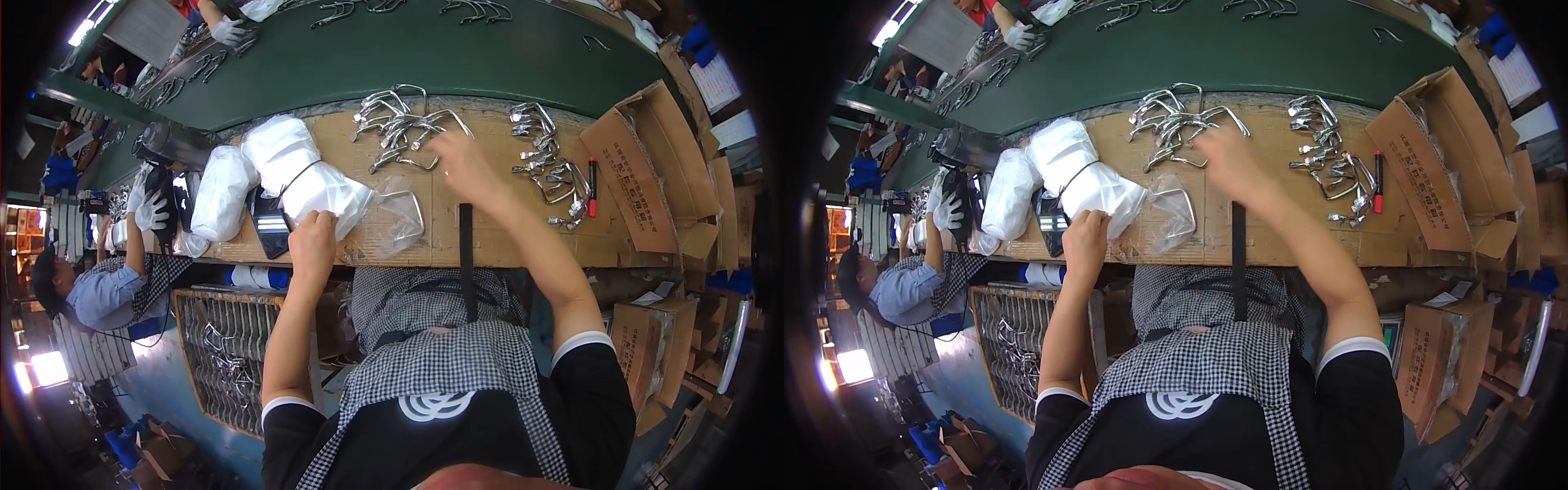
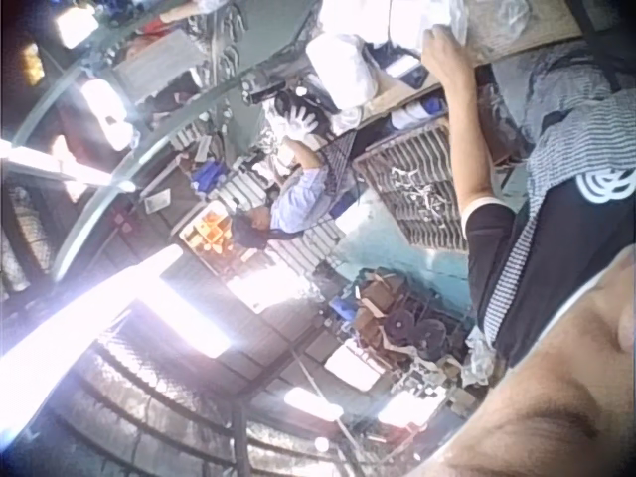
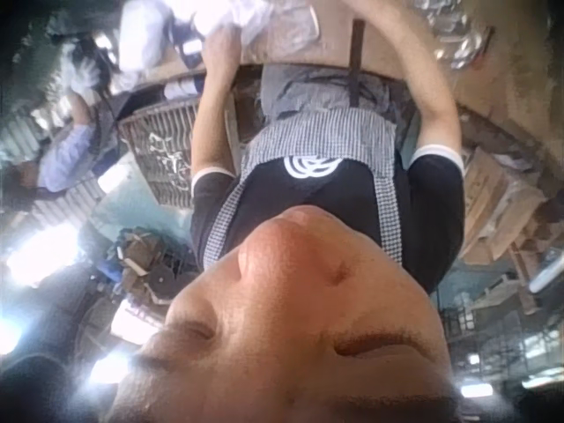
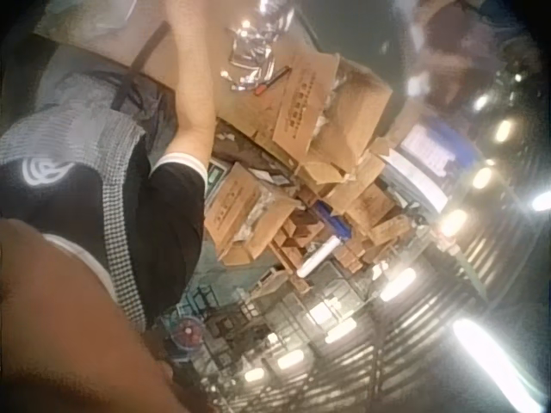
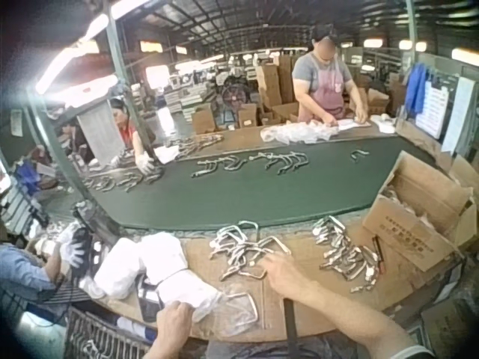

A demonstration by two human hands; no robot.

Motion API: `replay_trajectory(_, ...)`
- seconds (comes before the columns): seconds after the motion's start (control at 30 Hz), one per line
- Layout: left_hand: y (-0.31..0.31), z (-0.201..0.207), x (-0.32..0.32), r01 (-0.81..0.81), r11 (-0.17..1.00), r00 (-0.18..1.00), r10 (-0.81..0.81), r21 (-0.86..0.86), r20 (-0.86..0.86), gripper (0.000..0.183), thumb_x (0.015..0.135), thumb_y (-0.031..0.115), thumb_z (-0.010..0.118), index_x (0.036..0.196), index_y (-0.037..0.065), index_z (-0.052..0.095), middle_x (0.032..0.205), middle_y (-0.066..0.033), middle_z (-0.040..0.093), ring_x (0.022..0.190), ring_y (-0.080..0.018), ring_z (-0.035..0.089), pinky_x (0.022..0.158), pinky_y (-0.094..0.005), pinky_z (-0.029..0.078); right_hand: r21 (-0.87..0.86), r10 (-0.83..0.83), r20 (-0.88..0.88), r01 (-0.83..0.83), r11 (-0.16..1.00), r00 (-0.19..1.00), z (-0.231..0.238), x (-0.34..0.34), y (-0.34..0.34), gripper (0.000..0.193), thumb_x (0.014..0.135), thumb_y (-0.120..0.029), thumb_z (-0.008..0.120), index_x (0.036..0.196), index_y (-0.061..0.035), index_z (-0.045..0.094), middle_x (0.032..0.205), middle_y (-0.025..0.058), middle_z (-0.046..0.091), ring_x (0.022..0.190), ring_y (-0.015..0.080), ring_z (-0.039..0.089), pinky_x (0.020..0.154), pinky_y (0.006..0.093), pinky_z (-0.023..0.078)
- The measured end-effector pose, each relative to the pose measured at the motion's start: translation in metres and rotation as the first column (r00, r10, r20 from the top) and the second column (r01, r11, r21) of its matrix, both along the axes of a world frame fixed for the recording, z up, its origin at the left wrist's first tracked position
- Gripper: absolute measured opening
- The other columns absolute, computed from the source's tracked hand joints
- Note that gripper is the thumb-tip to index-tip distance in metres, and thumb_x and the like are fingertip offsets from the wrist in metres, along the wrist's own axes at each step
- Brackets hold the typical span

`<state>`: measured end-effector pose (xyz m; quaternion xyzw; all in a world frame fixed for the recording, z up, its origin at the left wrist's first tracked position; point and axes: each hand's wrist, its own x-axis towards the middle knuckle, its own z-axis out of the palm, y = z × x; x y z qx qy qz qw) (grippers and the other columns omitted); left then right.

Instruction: The person sorts chrome-plated metal handles by hand into plastic bags, then places the filled bags into a cardboard box.

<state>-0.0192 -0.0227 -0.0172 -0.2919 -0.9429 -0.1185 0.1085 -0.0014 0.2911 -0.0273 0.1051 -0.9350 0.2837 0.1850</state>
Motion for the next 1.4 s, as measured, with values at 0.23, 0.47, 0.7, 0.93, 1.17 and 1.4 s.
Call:
replay_trajectory(0.23, 0.028, 0.027, -0.003, -0.095, 0.922, 0.995, 0.076, 0.375, 0.065, 0.014, 0.080, 0.017, 0.076, 0.087, 0.007, 0.068, 0.073, -0.0089, 0.059, 0.061, -0.0286, 0.058, 0.056, -0.0369, 0.045, 0.042, 0.074, 0.110, -0.079, 0.996, 0.991, -0.010, -0.018, 0.059, 0.025, 0.083, -0.002, 0.063, 0.108, -0.0029, 0.065, 0.095, 0.0152, 0.064, 0.097, 0.0380, 0.060, 0.085, 0.0452, 0.049)
replay_trajectory(0.47, 0.039, 0.044, 0.001, -0.009, 0.817, 0.996, -0.043, 0.576, 0.077, 0.005, 0.087, 0.001, 0.067, 0.090, -0.002, 0.068, 0.073, -0.0110, 0.060, 0.063, -0.0203, 0.059, 0.059, -0.0310, 0.044, -0.793, 0.033, 0.231, 0.169, 0.585, 0.972, 0.081, 0.006, 0.002, 0.009, 0.095, -0.010, 0.060, 0.096, -0.0012, 0.062, 0.085, 0.0070, 0.063, 0.064, 0.0168, 0.064, 0.051, 0.0309, 0.050)
replay_trajectory(0.7, 0.061, 0.069, 0.021, 0.193, 0.811, 0.964, -0.261, 0.553, 0.045, 0.002, 0.089, -0.001, 0.066, 0.090, -0.001, 0.064, 0.070, -0.0108, 0.060, 0.058, -0.0196, 0.060, 0.055, -0.0287, 0.045, -0.927, 0.371, 0.374, 0.334, 0.171, 0.850, 0.084, 0.020, -0.066, 0.009, 0.097, -0.010, 0.058, 0.090, -0.0040, 0.056, 0.083, 0.0030, 0.062, 0.062, 0.0072, 0.061, 0.045, 0.0192, 0.045)
replay_trajectory(0.93, 0.079, 0.067, 0.049, 0.198, 0.681, 0.977, -0.198, 0.706, -0.083, 0.006, 0.088, -0.003, 0.065, 0.085, 0.001, 0.062, 0.070, -0.0103, 0.062, 0.056, -0.0195, 0.061, 0.052, -0.0291, 0.046, 0.107, 0.229, -0.583, -0.206, 0.973, 0.779, 0.053, 0.051, -0.076, 0.014, 0.077, -0.011, 0.066, 0.086, -0.0032, 0.059, 0.095, 0.0096, 0.062, 0.088, 0.0240, 0.063, 0.073, 0.0327, 0.053)
replay_trajectory(1.17, 0.035, 0.014, 0.012, 0.032, 0.999, 0.971, -0.035, -0.019, -0.235, 0.009, 0.090, 0.007, 0.062, 0.095, 0.000, 0.061, 0.075, -0.0116, 0.058, 0.067, -0.0318, 0.062, 0.058, -0.0423, 0.049, 0.160, 0.384, -0.238, -0.354, 0.921, 0.892, 0.015, 0.053, -0.071, 0.017, 0.078, -0.011, 0.066, 0.092, -0.0019, 0.064, 0.099, 0.0109, 0.065, 0.087, 0.0250, 0.063, 0.071, 0.0361, 0.052)
replay_trajectory(1.4, 0.000, -0.004, 0.000, -0.028, 0.999, 0.999, 0.027, -0.035, -0.017, 0.015, 0.083, 0.016, 0.070, 0.079, 0.005, 0.060, 0.075, -0.0121, 0.059, 0.069, -0.0311, 0.064, 0.059, -0.0404, 0.050, 0.087, -0.021, 0.028, 0.019, 0.996, 0.999, 0.002, -0.001, 0.006, 0.021, 0.084, -0.004, 0.059, 0.103, -0.0030, 0.067, 0.097, 0.0142, 0.066, 0.095, 0.0339, 0.063, 0.082, 0.0440, 0.052)
